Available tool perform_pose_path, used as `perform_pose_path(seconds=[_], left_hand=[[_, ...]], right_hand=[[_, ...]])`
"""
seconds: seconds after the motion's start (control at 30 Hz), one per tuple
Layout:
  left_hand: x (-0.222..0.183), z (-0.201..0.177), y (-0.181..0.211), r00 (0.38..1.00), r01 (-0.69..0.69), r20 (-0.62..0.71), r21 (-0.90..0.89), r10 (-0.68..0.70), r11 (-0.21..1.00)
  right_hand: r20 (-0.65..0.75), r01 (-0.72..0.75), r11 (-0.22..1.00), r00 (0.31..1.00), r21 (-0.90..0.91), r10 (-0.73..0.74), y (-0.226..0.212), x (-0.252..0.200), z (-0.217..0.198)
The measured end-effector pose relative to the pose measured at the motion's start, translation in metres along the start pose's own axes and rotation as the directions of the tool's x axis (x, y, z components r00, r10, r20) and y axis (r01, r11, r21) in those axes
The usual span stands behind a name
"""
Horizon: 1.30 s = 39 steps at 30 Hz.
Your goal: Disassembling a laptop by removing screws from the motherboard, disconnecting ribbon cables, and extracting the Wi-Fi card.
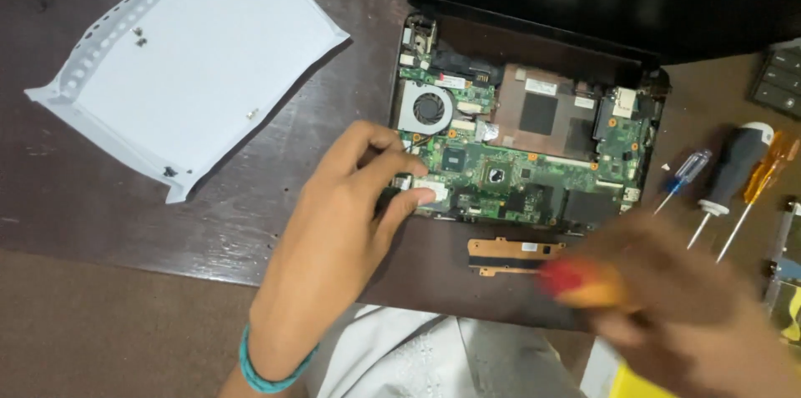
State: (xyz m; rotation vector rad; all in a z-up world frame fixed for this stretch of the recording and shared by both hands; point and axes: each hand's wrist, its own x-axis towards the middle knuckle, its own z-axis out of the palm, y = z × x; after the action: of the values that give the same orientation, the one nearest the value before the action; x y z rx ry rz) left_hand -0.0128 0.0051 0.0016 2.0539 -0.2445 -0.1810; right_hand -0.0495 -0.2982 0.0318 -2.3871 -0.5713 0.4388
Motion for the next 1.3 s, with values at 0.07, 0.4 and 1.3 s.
perform_pose_path(seconds=[0.07,0.4,1.3], left_hand=[[-0.001,0.000,-0.003,0.999,-0.013,0.046,0.012,0.012,1.000],[0.001,-0.001,-0.002,0.999,-0.037,0.031,0.059,0.035,0.998],[-0.008,0.011,-0.001,0.996,-0.065,-0.059,-0.034,0.063,0.997]], right_hand=[[0.166,0.009,0.926,0.984,-0.377,0.058,0.002,-0.020,0.005],[0.160,0.136,0.743,0.986,-0.656,-0.040,0.021,-0.023,0.017],[-0.076,0.175,0.824,0.964,-0.539,-0.255,0.001,0.080,0.005]])
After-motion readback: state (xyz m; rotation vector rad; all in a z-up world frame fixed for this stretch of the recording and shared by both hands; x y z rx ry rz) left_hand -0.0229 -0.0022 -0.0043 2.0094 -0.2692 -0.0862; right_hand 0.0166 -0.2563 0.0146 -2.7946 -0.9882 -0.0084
